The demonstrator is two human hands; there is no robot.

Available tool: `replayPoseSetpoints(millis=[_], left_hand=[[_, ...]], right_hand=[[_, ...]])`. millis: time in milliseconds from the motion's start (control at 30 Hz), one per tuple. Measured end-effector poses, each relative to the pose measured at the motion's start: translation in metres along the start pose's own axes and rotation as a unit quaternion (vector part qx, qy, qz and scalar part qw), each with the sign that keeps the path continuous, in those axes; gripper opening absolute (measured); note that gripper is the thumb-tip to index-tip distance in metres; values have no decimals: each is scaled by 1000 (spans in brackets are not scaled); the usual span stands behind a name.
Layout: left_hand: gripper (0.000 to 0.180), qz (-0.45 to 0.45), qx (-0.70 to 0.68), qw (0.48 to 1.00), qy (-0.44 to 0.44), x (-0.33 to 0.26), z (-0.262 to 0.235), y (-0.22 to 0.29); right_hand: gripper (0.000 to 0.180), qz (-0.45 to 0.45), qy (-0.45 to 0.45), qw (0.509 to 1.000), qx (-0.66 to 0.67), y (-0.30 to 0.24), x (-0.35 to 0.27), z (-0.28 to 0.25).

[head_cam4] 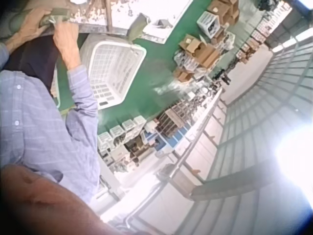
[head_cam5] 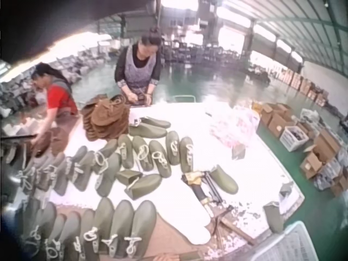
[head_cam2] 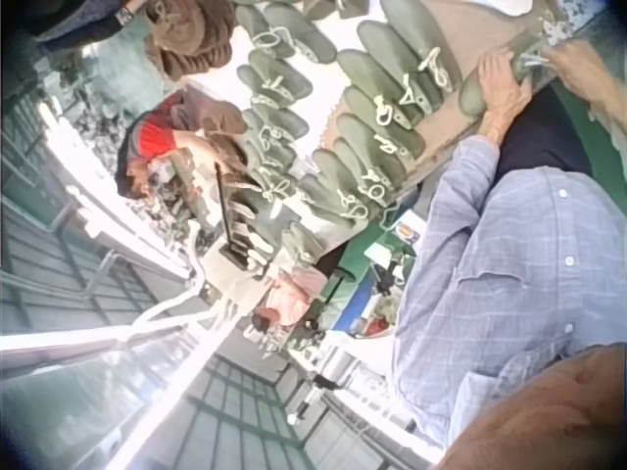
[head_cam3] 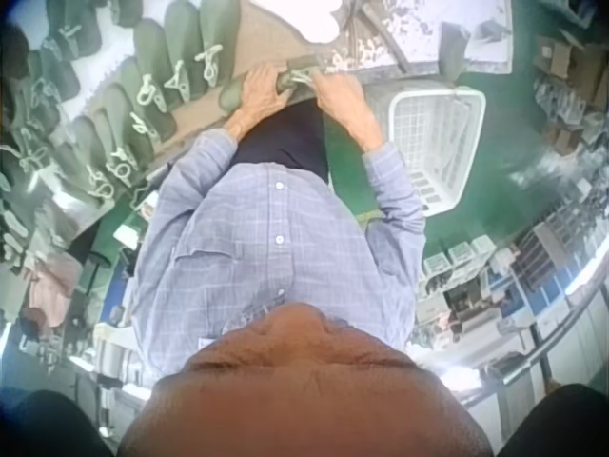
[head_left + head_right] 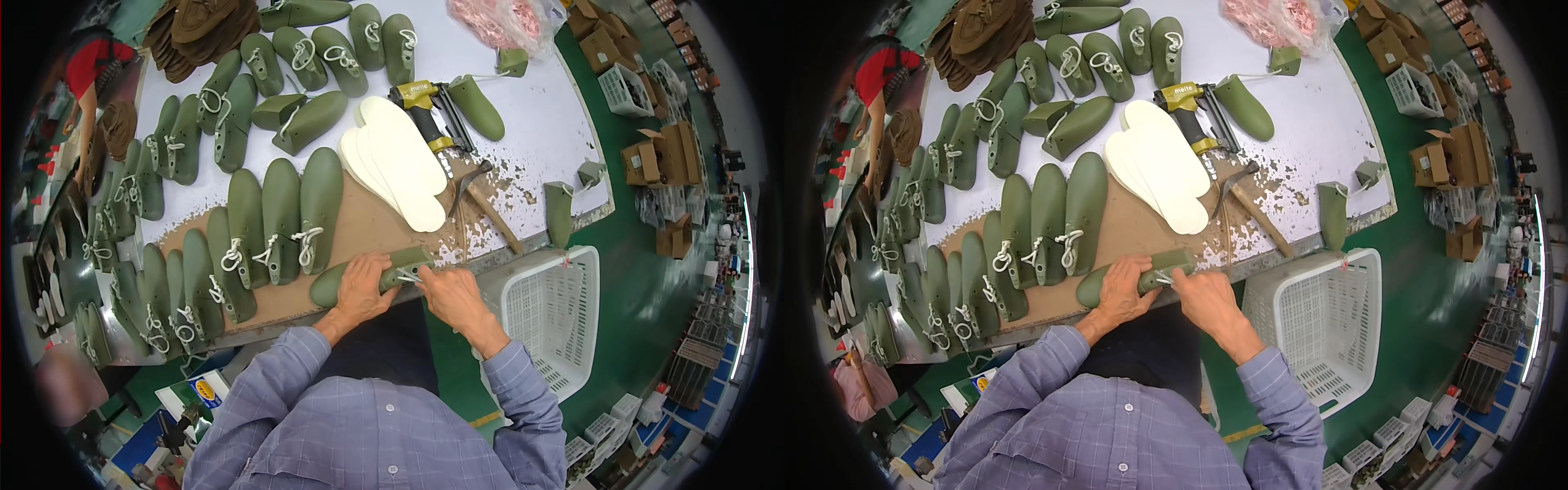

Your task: The person assembles green slipper uppers by inserting white laces through eyelets and securing them with a metal tool and hammer. They then attach white insoles to the slipper uppers using a staple gun. The process is repeated for multiple units on a factory workbench.

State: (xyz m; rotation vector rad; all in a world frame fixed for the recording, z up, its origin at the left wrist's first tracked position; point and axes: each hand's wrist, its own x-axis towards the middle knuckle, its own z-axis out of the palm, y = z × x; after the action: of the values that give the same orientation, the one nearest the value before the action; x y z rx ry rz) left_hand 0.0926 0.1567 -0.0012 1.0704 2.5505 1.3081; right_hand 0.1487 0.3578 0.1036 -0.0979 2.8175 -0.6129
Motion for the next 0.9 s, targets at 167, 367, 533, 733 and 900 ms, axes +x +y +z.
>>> replayPoseSetpoints(millis=[167,367,533,733,900], left_hand=[[56,8,-4,1000,4,-1,1,0],[57,-10,8,1000,4,-3,3,1],[58,6,7,1000,15,-3,5,-2],[57,15,14,1000,6,-1,0,2],[55,3,15,1000,7,-3,1,2]], right_hand=[[20,62,17,997,54,11,1,14],[19,93,122,988,34,-8,-2,39],[24,147,210,860,441,-12,7,57],[28,124,198,854,465,-3,18,66],[19,157,264,870,385,-1,7,41]])
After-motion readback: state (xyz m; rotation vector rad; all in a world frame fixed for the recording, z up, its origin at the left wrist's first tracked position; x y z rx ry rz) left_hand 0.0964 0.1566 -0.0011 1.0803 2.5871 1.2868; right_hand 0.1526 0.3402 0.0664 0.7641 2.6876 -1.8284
